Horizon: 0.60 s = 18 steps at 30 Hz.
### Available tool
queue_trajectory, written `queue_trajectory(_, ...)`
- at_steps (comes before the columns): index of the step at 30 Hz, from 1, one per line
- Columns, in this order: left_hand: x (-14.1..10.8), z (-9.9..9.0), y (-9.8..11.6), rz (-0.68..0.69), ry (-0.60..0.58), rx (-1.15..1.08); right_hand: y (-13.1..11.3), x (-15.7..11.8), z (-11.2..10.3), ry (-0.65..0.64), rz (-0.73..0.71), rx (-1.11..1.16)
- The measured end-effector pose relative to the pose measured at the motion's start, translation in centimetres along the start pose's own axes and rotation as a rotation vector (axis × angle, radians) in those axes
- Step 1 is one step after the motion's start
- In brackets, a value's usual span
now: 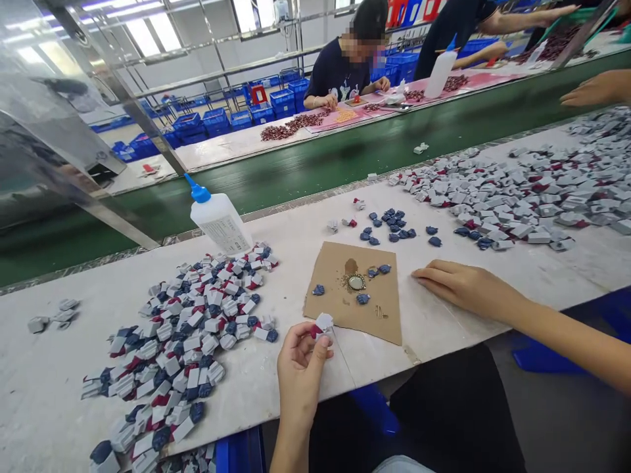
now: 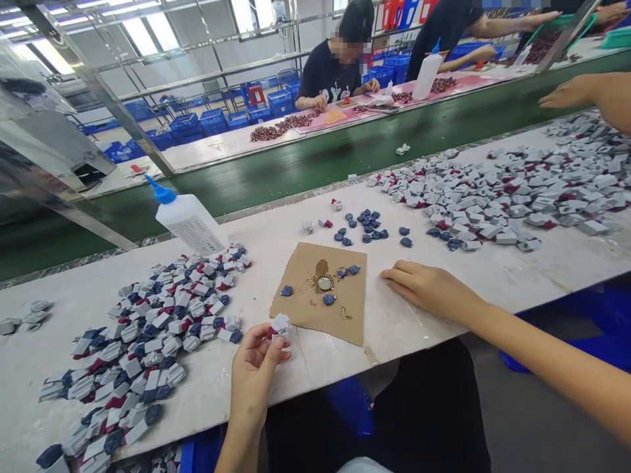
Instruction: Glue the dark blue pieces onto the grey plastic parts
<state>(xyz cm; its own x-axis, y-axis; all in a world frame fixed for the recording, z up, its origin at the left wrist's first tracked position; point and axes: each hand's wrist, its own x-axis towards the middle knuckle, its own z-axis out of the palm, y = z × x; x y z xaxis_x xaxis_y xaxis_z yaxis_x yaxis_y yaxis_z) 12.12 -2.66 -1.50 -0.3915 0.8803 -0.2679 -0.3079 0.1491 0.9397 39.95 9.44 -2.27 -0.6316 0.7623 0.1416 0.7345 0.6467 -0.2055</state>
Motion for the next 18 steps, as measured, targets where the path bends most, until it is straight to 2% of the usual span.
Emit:
queue_trajectory(5,-0.2,-0.2,0.0,0.011,-0.009,-0.013,0.2,1.5,-0.4,-0.031,0.078,0.248)
queue_trajectory(9,-0.2,-0.3,-0.1,-0.004,-0.034,-0.036,0.1,2.3,-0.8,-0.069,0.115,0.143)
queue_trajectory(13,-0.1,-0.4,0.0,-0.025,-0.055,-0.048,-2.1,3.3,-1.4,0.044,0.054,0.035)
queue_trajectory(18,-0.1,-0.4,0.0,-0.041,-0.069,-0.048,-5.4,5.6,-0.5,0.087,-0.030,0.191)
